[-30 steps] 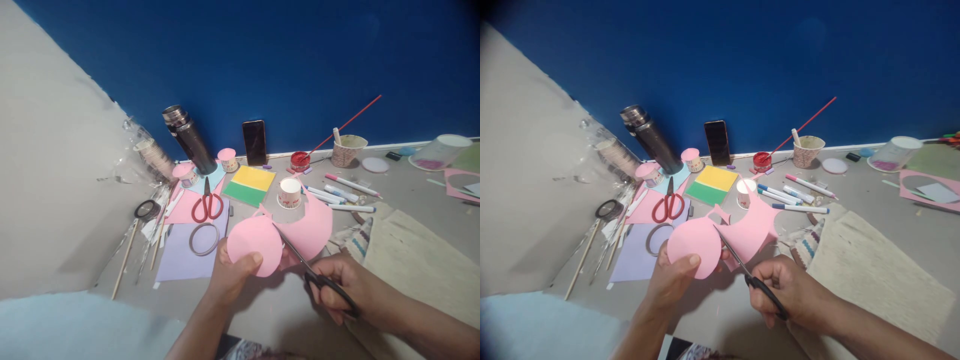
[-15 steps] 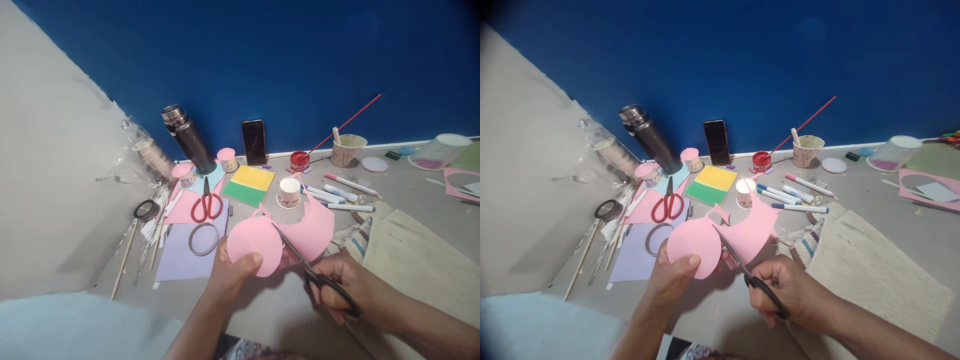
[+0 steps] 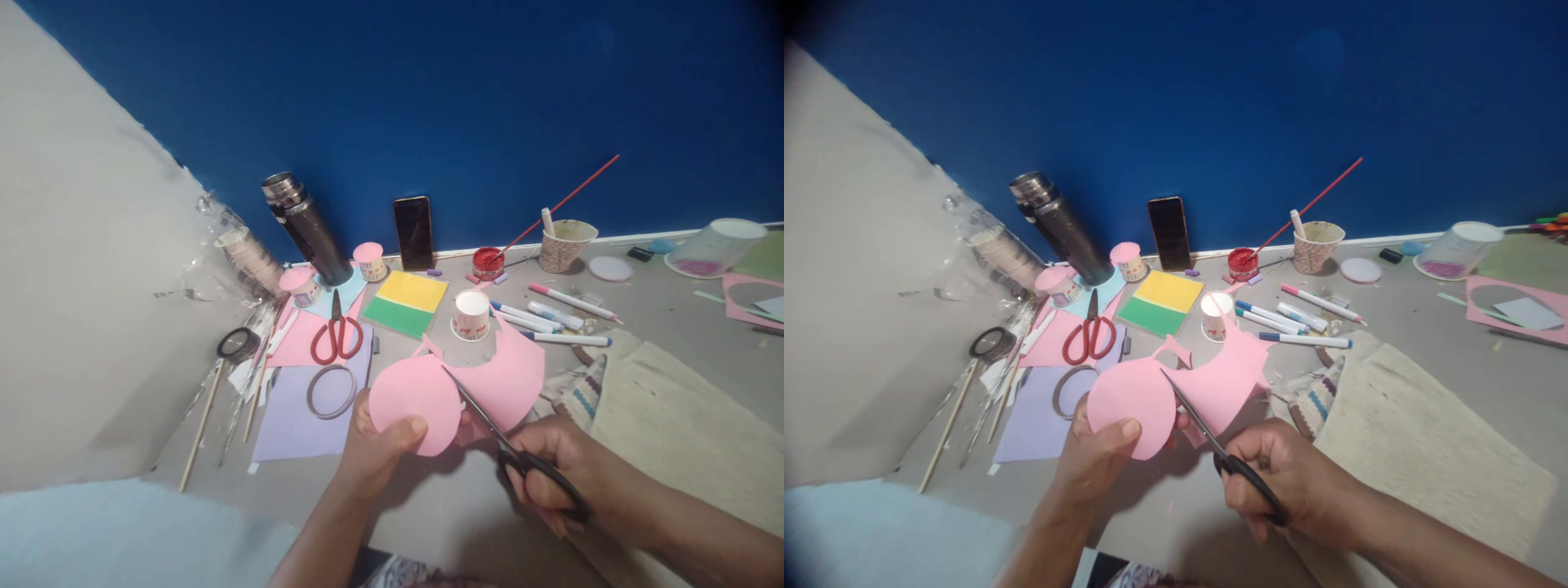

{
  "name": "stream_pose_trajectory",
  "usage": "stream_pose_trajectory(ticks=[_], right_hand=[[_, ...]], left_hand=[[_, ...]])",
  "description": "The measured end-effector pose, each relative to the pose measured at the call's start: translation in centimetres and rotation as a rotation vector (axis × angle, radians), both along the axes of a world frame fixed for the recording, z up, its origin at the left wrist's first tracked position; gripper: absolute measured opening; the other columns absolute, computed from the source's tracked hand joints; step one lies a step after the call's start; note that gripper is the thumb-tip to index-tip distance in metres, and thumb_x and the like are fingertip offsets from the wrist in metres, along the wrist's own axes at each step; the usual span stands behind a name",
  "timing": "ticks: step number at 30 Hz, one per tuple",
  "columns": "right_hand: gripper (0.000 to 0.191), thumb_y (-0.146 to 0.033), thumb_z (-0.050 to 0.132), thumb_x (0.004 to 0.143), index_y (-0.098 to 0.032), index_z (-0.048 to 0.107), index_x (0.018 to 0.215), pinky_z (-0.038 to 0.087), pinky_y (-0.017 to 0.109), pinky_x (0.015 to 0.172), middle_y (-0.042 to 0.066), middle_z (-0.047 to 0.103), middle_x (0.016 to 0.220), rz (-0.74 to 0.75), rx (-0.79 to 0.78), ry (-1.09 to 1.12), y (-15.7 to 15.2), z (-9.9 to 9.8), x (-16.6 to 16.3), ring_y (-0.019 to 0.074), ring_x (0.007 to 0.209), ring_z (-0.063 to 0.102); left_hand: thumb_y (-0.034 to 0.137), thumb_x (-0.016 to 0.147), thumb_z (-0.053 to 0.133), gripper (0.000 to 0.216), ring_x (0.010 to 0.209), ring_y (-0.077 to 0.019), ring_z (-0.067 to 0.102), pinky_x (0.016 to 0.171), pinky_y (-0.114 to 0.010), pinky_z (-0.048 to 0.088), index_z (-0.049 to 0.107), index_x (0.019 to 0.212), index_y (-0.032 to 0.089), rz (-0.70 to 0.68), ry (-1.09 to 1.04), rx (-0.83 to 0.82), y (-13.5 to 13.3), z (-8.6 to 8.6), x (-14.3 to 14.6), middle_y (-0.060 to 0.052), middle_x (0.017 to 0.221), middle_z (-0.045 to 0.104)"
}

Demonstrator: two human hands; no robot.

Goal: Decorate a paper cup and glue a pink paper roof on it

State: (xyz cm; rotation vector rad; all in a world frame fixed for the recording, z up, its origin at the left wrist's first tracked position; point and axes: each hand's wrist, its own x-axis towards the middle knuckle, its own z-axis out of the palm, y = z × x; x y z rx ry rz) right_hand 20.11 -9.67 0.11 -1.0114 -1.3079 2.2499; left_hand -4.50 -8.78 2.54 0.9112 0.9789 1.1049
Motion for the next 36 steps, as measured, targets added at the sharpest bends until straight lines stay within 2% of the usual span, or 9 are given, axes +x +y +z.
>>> stream_pose_trajectory(ticks=[7, 11, 17, 22, 26, 30, 36], right_hand=[[0.064, -0.078, 0.084, 0.065, -0.018, 0.061, 0.066, 0.028, 0.022, 0.047, -0.004, 0.054, 0.049, 0.012, 0.016, 0.016, 0.0, 0.1, 0.1, 0.0080, 0.046, 0.043], [0.067, -0.079, 0.086, 0.060, -0.018, 0.060, 0.066, 0.029, 0.021, 0.047, -0.005, 0.052, 0.049, 0.006, -0.008, 0.017, 0.1, 0.4, 0.0, 0.0072, 0.044, 0.041], [0.060, -0.073, 0.086, 0.064, -0.018, 0.062, 0.068, 0.030, 0.021, 0.047, -0.003, 0.055, 0.050, 0.016, -0.001, -0.015, -0.1, 0.3, 0.1, 0.0094, 0.047, 0.047], [0.066, -0.080, 0.084, 0.062, -0.018, 0.062, 0.068, 0.028, 0.022, 0.048, -0.002, 0.057, 0.052, 0.016, 0.037, -0.006, 0.0, 0.4, 0.2, 0.0095, 0.049, 0.046], [0.068, -0.081, 0.084, 0.061, -0.018, 0.062, 0.070, 0.028, 0.022, 0.047, -0.002, 0.057, 0.052, 0.019, 0.028, -0.013, 0.1, 0.4, 0.2, 0.0101, 0.048, 0.046], [0.068, -0.082, 0.084, 0.061, -0.018, 0.062, 0.070, 0.028, 0.021, 0.047, -0.002, 0.056, 0.051, 0.010, 0.015, -0.003, 0.0, 0.3, 0.2, 0.0093, 0.048, 0.046], [0.066, -0.078, 0.085, 0.064, -0.018, 0.061, 0.069, 0.027, 0.021, 0.048, -0.003, 0.055, 0.051, 0.018, 0.021, 0.002, 0.0, 0.4, 0.2, 0.0082, 0.047, 0.043]], left_hand=[[0.045, 0.070, 0.090, 0.059, 0.083, -0.0334, 0.080, 0.073, -0.042, 0.066, 0.078, 0.116, 0.011, -0.051, -0.029, 0.010, 0.1, 0.2, -0.2, -0.017, 0.093, 0.083], [0.044, 0.074, 0.087, 0.054, 0.076, -0.0331, 0.080, 0.068, -0.042, 0.066, 0.077, 0.114, 0.010, -0.120, -0.081, 0.020, 0.3, 0.5, -0.2, -0.017, 0.090, 0.083], [0.038, 0.069, 0.090, 0.067, 0.080, -0.0354, 0.081, 0.077, -0.048, 0.067, 0.071, 0.128, 0.011, -0.104, -0.134, 0.005, 0.4, 0.9, -0.1, -0.014, 0.088, 0.083], [0.034, 0.068, 0.090, 0.073, 0.083, -0.0377, 0.082, 0.076, -0.049, 0.067, 0.067, 0.134, 0.012, -0.113, -0.166, -0.042, 0.4, 1.0, 0.1, -0.014, 0.087, 0.083], [0.035, 0.068, 0.090, 0.074, 0.083, -0.0384, 0.082, 0.073, -0.049, 0.067, 0.067, 0.135, 0.013, -0.145, -0.185, -0.063, 0.4, 1.2, 0.1, -0.016, 0.093, 0.083], [0.034, 0.066, 0.090, 0.074, 0.087, -0.0393, 0.081, 0.077, -0.051, 0.067, 0.068, 0.134, 0.012, -0.115, -0.155, -0.059, 0.3, 1.3, -0.1, -0.017, 0.095, 0.083], [0.036, 0.065, 0.093, 0.068, 0.084, -0.0386, 0.081, 0.076, -0.048, 0.067, 0.073, 0.126, 0.011, -0.111, -0.118, -0.057, 0.4, 1.2, -0.5, -0.016, 0.091, 0.083]])
